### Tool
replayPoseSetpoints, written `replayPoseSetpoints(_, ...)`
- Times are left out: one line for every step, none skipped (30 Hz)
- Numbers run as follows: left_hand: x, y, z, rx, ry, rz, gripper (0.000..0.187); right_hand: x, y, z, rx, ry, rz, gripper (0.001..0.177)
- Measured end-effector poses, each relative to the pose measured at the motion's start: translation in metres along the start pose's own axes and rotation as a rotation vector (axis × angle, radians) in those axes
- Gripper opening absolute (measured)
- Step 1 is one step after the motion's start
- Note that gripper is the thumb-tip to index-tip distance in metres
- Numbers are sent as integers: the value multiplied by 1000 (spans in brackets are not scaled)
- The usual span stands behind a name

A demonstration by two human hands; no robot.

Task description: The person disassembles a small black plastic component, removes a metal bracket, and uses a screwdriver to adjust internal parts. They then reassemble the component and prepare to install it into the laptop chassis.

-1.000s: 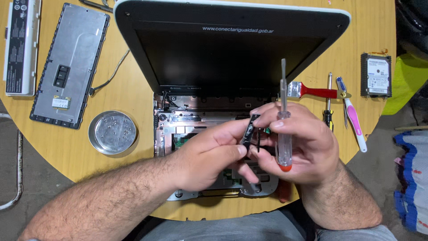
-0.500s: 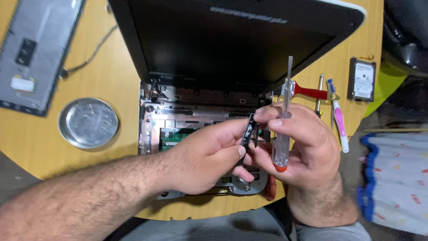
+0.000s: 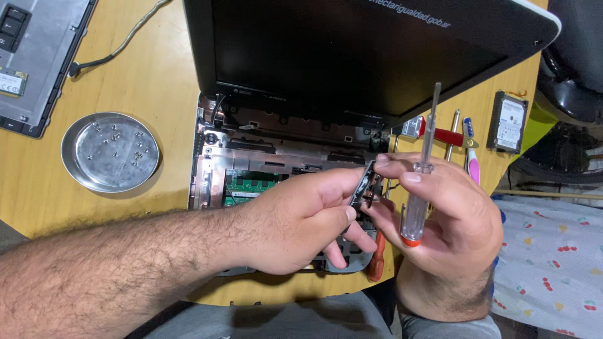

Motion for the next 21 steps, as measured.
replayPoseSetpoints(0,0,2,0,-1,-1,48,0,1,2,-1,0,0,49)
replayPoseSetpoints(0,0,3,-3,22,-5,48,0,1,3,23,13,-16,50)
replayPoseSetpoints(0,0,4,-6,42,-7,48,0,1,4,46,29,-34,51)
replayPoseSetpoints(0,-1,4,-5,40,-7,48,0,2,7,45,31,-35,51)
replayPoseSetpoints(0,-2,1,-61,70,-1,40,-1,2,9,86,27,-56,56)
replayPoseSetpoints(-1,-3,-1,-117,100,4,35,-1,2,12,126,23,-78,60)
replayPoseSetpoints(-1,-3,-3,-119,99,5,35,-1,1,12,126,23,-81,60)
replayPoseSetpoints(0,-4,-5,-150,96,4,35,0,1,13,124,7,-69,59)
replayPoseSetpoints(0,-4,-6,-181,94,3,36,0,1,15,122,-10,-57,57)
replayPoseSetpoints(0,-4,-5,-182,93,3,36,0,1,15,121,-10,-59,57)
replayPoseSetpoints(0,-4,-6,-162,108,5,36,1,1,15,119,-13,-61,57)
replayPoseSetpoints(0,-3,-6,-142,124,6,36,1,1,15,117,-16,-62,56)
replayPoseSetpoints(0,-3,-4,-144,124,7,36,-1,1,17,117,-17,-64,56)
replayPoseSetpoints(-1,-3,-3,-132,151,7,36,-2,2,19,138,-26,-58,59)
replayPoseSetpoints(-3,-2,-3,-121,179,7,35,-4,2,21,158,-35,-53,62)
replayPoseSetpoints(-2,-3,-5,-122,178,7,35,-5,2,21,158,-35,-54,62)
replayPoseSetpoints(-2,-4,-7,-144,177,7,36,-6,2,22,145,-56,-43,63)
replayPoseSetpoints(-2,-5,-9,-165,175,7,38,-6,3,23,133,-76,-32,64)
replayPoseSetpoints(-2,-5,-11,-167,174,8,38,-6,3,23,132,-75,-34,64)
replayPoseSetpoints(-2,-6,-12,-179,178,14,37,-6,2,24,131,-81,-41,64)
replayPoseSetpoints(-2,-6,-14,-192,181,21,37,-6,2,24,130,-87,-48,63)
Point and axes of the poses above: each hand's wrist, its own x-axis towards the middle knuckle, its own y-axis out of the back of the hand, z = x × y, the point moved 7 cm from there along x, towards the middle knuckle, and after that the axes turned 10 degrees about -y, right-handed, at the moved point
